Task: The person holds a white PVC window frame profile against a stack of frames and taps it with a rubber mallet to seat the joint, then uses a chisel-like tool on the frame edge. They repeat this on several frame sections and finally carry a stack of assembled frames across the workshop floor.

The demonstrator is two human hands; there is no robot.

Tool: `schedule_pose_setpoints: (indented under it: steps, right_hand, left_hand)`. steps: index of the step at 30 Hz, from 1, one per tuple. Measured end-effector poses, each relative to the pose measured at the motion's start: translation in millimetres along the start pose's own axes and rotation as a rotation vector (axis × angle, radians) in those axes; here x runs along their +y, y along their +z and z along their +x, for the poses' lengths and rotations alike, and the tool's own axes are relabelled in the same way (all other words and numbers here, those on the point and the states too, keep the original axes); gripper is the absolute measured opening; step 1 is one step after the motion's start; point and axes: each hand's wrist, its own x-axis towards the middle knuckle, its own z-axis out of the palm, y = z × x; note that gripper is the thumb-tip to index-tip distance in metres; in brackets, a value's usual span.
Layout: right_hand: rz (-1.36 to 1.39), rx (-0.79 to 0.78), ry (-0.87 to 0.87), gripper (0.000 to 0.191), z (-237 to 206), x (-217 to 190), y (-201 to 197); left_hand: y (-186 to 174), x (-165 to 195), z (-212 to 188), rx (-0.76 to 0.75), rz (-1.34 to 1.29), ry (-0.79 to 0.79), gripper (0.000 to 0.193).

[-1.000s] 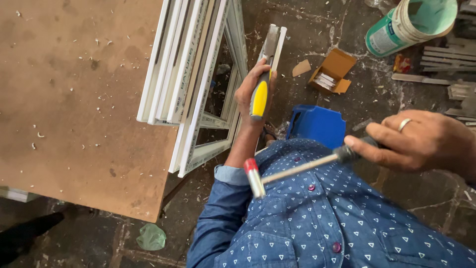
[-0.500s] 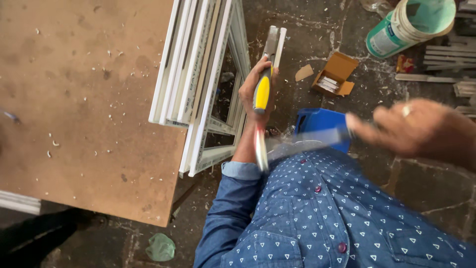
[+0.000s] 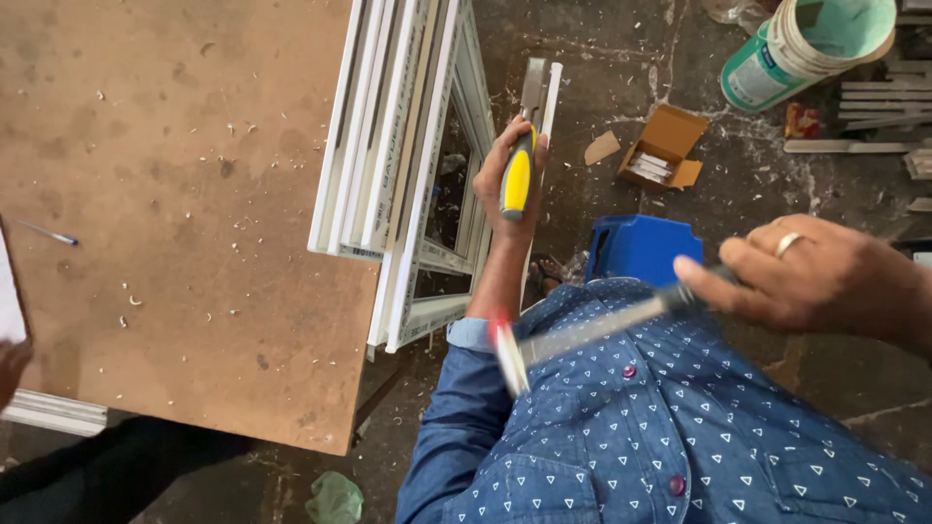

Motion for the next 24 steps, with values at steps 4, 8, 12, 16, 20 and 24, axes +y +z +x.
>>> schedule_pose_setpoints:
  steps: [4,8,12,16,20,24]
  right_hand:
    - [-0.064,0.013,0.021,0.055,-3,7,8]
    - [-0.068,-0.701,0.038,0.051,-12,7,22]
    - [0.203,0.079,0.158,0.051,-27,-10,28]
    - [0.255,0.132,0.252,0.048,-34,-20,31]
    - [0.225,0.152,0.291,0.047,-36,-20,30]
    - [0.215,0.115,0.299,0.048,-33,-22,27]
  left_hand:
    - [-3,-4,4,0.01,-0.052,-0.007,0.029]
    - [-6,-3,6,0.013,0.009,0.003,0.03]
    - [-9,5,4,0.065,0.054,0.094,0.028]
    - [-10,17,1,-0.022,0.114,0.185,0.028]
    - [-9,26,-1,-0.098,0.164,0.186,0.03]
    - [-9,27,0,-0.13,0.219,0.195,0.031]
